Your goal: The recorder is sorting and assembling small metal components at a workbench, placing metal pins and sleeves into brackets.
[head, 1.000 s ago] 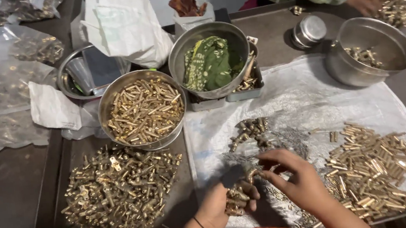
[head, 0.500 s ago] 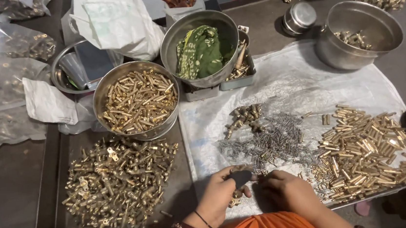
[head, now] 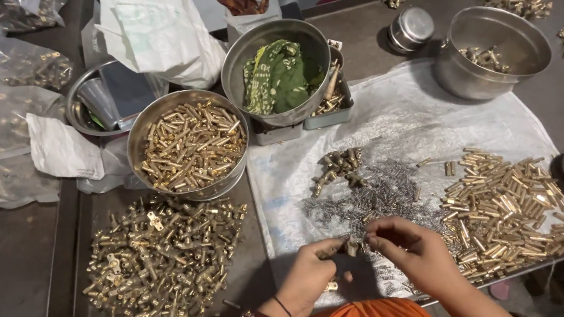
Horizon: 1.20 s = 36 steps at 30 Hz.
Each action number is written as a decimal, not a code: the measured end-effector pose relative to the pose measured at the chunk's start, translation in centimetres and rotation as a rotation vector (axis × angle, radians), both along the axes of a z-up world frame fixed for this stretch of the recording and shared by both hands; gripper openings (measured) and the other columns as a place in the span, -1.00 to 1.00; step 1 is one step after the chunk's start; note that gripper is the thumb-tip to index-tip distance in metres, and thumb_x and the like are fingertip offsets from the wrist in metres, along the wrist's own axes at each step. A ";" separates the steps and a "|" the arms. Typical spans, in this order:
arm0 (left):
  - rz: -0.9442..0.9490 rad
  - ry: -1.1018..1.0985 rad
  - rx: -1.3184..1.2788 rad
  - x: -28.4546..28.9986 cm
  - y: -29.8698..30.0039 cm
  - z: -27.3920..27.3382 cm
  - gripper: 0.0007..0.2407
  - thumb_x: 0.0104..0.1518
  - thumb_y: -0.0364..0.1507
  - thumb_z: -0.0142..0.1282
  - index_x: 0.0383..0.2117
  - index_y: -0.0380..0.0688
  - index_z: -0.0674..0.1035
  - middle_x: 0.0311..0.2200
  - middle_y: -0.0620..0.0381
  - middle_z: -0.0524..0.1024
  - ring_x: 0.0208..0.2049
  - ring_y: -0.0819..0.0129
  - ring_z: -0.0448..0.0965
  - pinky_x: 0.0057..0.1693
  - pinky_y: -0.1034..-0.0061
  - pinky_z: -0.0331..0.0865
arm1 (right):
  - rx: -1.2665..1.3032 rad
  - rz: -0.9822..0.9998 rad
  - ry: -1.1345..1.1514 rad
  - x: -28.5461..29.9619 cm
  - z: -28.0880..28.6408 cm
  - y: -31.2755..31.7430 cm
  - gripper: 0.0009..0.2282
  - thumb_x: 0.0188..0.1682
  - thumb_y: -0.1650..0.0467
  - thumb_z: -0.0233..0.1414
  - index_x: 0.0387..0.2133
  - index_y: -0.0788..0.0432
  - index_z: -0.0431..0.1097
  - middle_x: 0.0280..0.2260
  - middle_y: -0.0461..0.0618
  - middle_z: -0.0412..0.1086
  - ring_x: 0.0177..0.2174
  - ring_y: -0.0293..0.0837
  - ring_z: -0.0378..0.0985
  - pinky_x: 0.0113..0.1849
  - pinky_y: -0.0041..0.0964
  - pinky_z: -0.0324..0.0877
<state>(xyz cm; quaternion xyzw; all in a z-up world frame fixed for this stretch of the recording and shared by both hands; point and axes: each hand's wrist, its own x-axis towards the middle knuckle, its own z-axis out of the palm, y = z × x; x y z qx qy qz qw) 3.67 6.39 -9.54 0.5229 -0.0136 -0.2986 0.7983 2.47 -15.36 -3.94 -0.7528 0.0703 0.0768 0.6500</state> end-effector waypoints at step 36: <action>-0.263 -0.082 0.251 1.2 0.2 3.2 -0.71 0.14 -0.57 0.11 0.02 -0.13 0.56 -0.44 0.25 0.42 -0.52 0.57 0.39 -0.40 0.67 0.32 | -1.734 0.130 0.134 5.8 -5.9 -14.9 -0.79 0.06 0.24 0.02 -0.20 0.02 0.56 -0.09 -0.05 0.53 0.00 -0.12 0.53 0.12 -0.26 0.42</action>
